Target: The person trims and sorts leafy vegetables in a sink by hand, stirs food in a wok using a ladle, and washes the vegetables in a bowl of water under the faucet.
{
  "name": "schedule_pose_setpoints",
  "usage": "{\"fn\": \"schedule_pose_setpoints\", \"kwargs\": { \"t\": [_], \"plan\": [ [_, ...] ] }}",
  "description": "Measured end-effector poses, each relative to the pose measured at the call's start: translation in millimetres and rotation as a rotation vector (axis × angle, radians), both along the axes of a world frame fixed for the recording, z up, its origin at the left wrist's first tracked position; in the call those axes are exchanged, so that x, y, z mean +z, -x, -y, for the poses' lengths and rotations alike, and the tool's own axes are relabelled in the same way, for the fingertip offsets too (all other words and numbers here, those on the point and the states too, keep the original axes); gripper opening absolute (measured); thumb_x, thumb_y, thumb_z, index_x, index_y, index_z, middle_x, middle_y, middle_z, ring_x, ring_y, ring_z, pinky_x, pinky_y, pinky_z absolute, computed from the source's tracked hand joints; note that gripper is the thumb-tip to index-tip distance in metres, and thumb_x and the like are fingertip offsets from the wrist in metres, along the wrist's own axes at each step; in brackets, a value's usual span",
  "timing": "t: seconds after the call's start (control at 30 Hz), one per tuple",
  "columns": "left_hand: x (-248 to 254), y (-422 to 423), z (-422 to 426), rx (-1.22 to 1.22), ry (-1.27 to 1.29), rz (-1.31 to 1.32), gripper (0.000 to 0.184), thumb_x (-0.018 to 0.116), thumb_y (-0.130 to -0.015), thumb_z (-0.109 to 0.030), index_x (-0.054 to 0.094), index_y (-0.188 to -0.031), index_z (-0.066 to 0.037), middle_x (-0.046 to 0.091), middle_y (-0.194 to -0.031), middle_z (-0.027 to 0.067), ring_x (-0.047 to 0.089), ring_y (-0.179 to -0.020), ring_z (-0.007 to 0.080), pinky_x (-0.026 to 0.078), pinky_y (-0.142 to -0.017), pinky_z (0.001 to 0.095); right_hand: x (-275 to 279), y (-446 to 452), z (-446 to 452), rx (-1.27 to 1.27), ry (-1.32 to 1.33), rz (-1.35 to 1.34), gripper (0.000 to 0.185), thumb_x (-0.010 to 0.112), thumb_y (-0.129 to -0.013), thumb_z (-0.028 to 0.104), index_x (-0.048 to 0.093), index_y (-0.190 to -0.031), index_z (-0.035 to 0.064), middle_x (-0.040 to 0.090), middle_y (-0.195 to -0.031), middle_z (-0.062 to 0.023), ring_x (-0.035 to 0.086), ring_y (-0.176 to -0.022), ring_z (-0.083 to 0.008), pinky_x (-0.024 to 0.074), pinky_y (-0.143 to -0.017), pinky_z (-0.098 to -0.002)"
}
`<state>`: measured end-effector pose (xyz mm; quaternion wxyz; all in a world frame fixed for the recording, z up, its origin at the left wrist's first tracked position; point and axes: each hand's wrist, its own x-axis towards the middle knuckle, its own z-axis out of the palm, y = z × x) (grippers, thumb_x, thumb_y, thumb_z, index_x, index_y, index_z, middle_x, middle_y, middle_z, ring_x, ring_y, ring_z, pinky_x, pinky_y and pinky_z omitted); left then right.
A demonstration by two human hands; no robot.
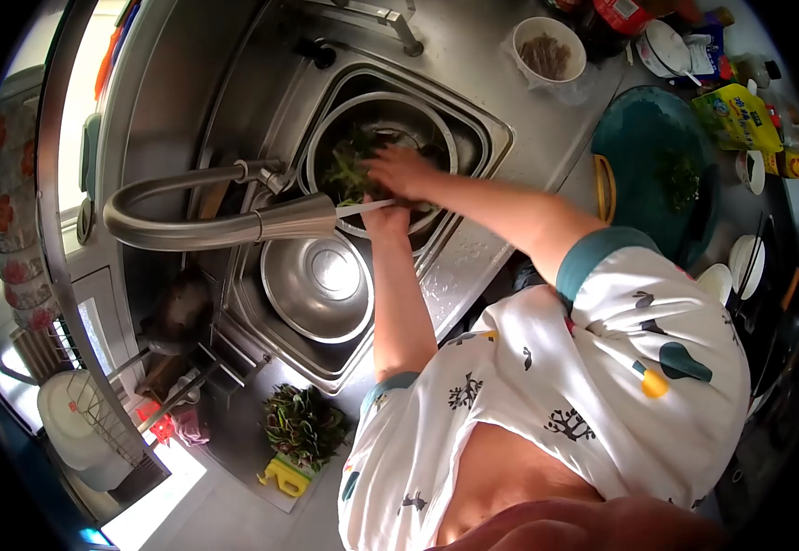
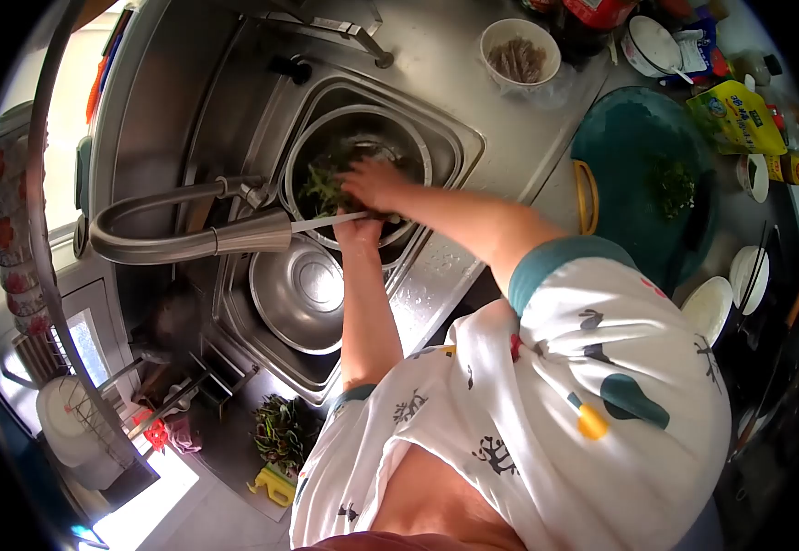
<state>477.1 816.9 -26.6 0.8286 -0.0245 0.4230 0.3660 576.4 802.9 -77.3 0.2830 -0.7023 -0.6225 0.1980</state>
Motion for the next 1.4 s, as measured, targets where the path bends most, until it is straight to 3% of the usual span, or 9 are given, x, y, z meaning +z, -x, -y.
{"fn": "schedule_pose_setpoints", "kwargs": {
  "t": [0.27,0.37,0.5,0.67,0.7,0.9,1.17,1.37,1.4],
  "plan": [
    [-17.2,34.3,-15.3,-0.239,-0.151,-0.46,0.047,0.042,-0.088,-0.037,0.045,-0.127,-0.011,0.049,-0.126,0.011,0.046,-0.114,0.0313,0.034,-0.097,0.0518,-2.9,-64.8,-37.2,-0.285,-0.072,-0.367,0.054,0.062,-0.078,0.036,0.052,-0.116,-0.002,0.053,-0.113,-0.0229,0.05,-0.106,-0.0372,0.0397,-0.092,-0.0394],
    [-6.7,19.5,-12.4,-0.276,-0.051,-0.222,0.053,0.037,-0.088,-0.048,0.042,-0.13,-0.016,0.043,-0.131,0.0105,0.04,-0.12,0.032,0.028,-0.098,0.0562,-6.4,-11.6,-18.3,-0.204,0.109,-0.139,0.059,0.066,-0.069,0.045,0.055,-0.115,0.0101,0.053,-0.116,-0.0216,0.05,-0.108,-0.0347,0.0396,-0.092,-0.038],
    [-40.5,25.4,-29.3,-0.16,-0.14,-0.216,0.068,0.033,-0.082,-0.065,0.04,-0.13,-0.018,0.04,-0.133,0.0115,0.04,-0.121,0.0322,0.03,-0.099,0.0545,16.0,21.6,-25.4,-0.001,0.299,-0.733,0.049,0.065,-0.068,0.04,0.059,-0.109,0.0126,0.061,-0.1,-0.0165,0.057,-0.096,-0.0314,0.0436,-0.084,-0.0358],
    [-108.6,38.9,-43.0,-0.175,-0.333,0.433,0.052,0.039,-0.087,-0.052,0.047,-0.123,-0.015,0.05,-0.12,0.0091,0.047,-0.113,0.0265,0.039,-0.095,0.0452,57.9,25.7,-3.9,-0.23,0.219,-0.526,0.04,0.052,-0.078,0.046,0.06,-0.095,0.0114,0.062,-0.092,-0.0178,0.059,-0.085,-0.035,0.0461,-0.073,-0.0421],
    [-19.8,7.6,-22.0,-0.074,-0.093,-0.125,0.049,0.038,-0.088,-0.049,0.048,-0.124,-0.016,0.05,-0.123,0.008,0.046,-0.115,0.0257,0.037,-0.098,0.0451,56.7,13.3,-5.3,-0.247,0.272,-0.533,0.04,0.05,-0.08,0.047,0.06,-0.096,0.0123,0.062,-0.089,-0.0176,0.059,-0.084,-0.0356,0.0467,-0.074,-0.0428],
    [28.0,10.0,-20.3,-0.237,-0.274,-0.15,0.059,0.043,-0.086,-0.053,0.042,-0.13,-0.014,0.045,-0.13,0.0075,0.042,-0.119,0.0305,0.031,-0.101,0.0517,10.2,-48.9,-12.0,-0.155,-0.012,0.076,0.032,0.061,-0.078,0.03,0.059,-0.107,0.0166,0.051,-0.101,-0.017,0.051,-0.096,-0.035,0.0443,-0.077,-0.0466],
    [-62.5,13.8,-18.7,-0.283,-0.055,-0.426,0.036,0.052,-0.085,-0.029,0.052,-0.118,-0.014,0.054,-0.118,0.0083,0.051,-0.104,0.0302,0.04,-0.086,0.0529,23.6,-14.2,7.0,-0.005,0.493,-0.247,0.078,0.073,-0.06,0.028,0.038,-0.127,0.0057,0.048,-0.118,-0.0244,0.048,-0.111,-0.0378,0.0425,-0.09,-0.0396],
    [-0.9,23.3,-27.7,-0.085,-0.144,-0.491,0.034,0.06,-0.077,-0.003,0.053,-0.11,-0.006,0.057,-0.106,0.0097,0.054,-0.096,0.0286,0.048,-0.075,0.0475,41.8,-63.2,3.0,-0.145,0.478,-1.13,0.061,0.067,-0.067,0.025,0.05,-0.121,0.0015,0.051,-0.12,-0.0207,0.05,-0.109,-0.0295,0.04,-0.092,-0.033],
    [7.1,21.5,-26.9,-0.105,-0.163,-0.587,0.034,0.061,-0.077,-0.005,0.053,-0.11,-0.007,0.056,-0.107,0.0097,0.054,-0.097,0.0282,0.048,-0.074,0.0476,38.9,-62.9,2.6,-0.186,0.451,-0.788,0.059,0.066,-0.068,0.023,0.05,-0.121,0.0022,0.05,-0.121,-0.0206,0.048,-0.111,-0.0314,0.0395,-0.092,-0.034]
  ]
}}
